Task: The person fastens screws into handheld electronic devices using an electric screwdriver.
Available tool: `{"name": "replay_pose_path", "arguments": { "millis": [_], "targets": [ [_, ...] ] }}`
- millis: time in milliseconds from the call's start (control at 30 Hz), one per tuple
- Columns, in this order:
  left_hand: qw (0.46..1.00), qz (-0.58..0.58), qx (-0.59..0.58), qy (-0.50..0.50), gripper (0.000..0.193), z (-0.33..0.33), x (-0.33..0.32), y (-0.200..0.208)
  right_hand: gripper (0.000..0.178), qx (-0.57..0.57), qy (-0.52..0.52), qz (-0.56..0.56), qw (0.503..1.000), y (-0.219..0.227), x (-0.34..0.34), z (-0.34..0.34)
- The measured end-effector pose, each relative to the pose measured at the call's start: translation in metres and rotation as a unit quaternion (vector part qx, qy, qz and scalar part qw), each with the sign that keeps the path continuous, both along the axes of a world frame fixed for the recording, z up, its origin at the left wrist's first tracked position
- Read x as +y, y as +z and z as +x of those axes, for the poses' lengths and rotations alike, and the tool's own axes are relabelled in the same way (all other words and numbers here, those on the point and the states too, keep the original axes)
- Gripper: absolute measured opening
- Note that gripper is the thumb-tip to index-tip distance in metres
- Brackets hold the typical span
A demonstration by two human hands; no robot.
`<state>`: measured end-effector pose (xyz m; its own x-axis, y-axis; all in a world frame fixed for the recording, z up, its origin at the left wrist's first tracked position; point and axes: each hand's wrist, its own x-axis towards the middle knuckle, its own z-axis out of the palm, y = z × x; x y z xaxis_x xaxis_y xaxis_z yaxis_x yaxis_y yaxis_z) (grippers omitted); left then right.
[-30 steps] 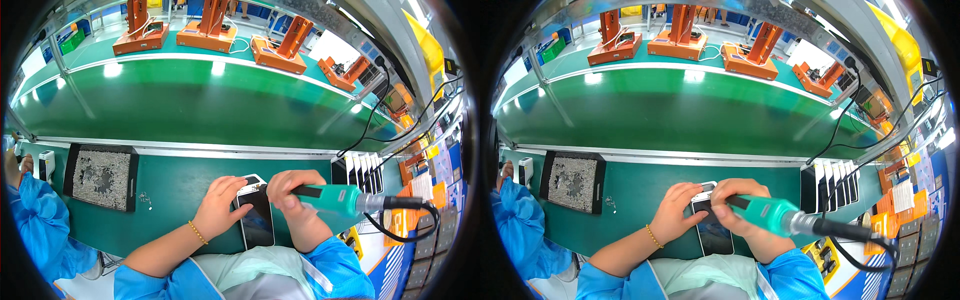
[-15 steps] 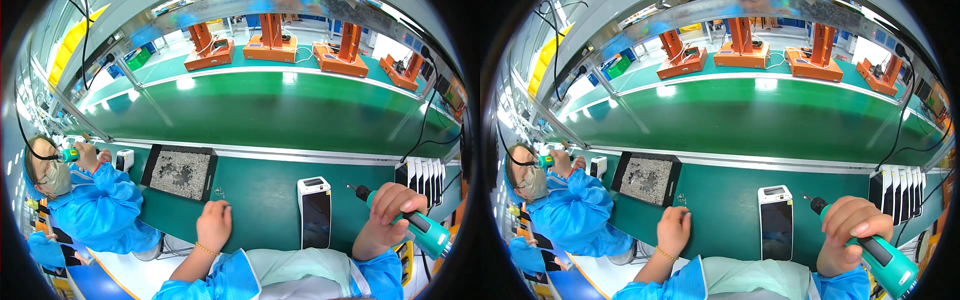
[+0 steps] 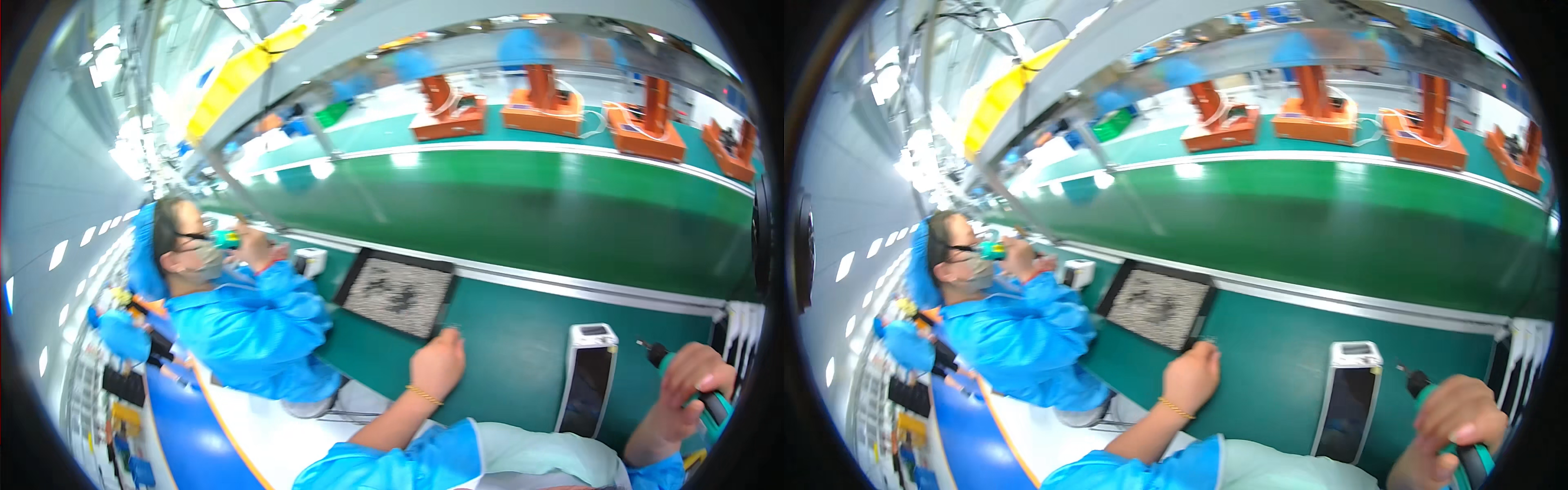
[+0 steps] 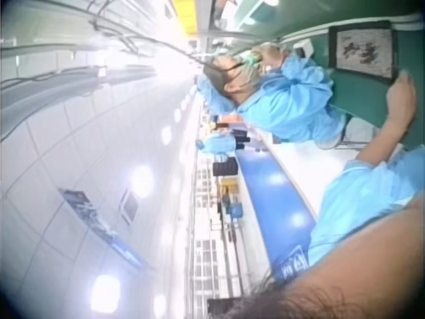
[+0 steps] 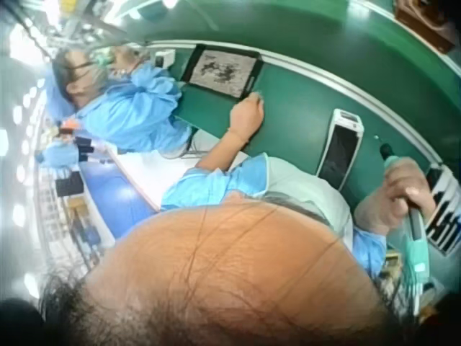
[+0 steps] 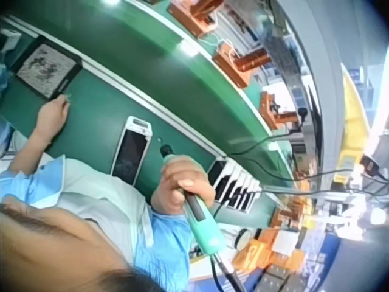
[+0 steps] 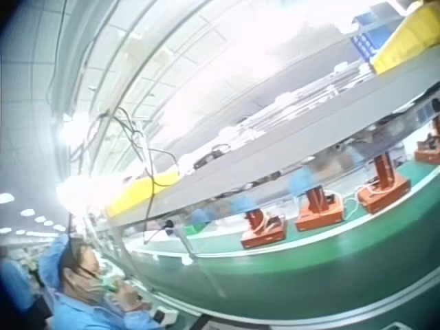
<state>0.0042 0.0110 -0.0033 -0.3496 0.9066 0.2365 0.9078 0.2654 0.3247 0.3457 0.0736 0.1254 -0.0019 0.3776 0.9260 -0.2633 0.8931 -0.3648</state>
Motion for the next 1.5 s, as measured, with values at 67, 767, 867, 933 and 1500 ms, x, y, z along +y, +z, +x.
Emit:
{"name": "replay_pose_path", "arguments": {
  "millis": [67,767,867,933,1500],
  "targets": [
    [1.0,0.007,-0.006,0.002,0.013,0.005,0.002,-0.002,0.029,0.031,-0.045,-0.023,0.998,-0.001,-0.006,0.0],
    [0.882,0.072,-0.42,-0.203,0.008,0.051,0.016,0.049,0.028,0.044,0.094,-0.061,0.993,0.022,-0.01,-0.021],
    [0.847,0.042,-0.434,-0.303,0.012,0.079,0.026,0.058,0.024,0.031,0.161,-0.128,0.978,0.02,-0.018,-0.021],
    [0.839,0.064,-0.407,-0.355,0.02,0.092,0.03,0.054,0.022,0.028,0.181,-0.157,0.971,0.02,-0.022,-0.022],
    [0.788,0.131,-0.4,-0.449,0.028,0.106,0.033,0.045,0.016,0.052,0.286,-0.25,0.924,0.016,-0.019,-0.023]
  ]
}}
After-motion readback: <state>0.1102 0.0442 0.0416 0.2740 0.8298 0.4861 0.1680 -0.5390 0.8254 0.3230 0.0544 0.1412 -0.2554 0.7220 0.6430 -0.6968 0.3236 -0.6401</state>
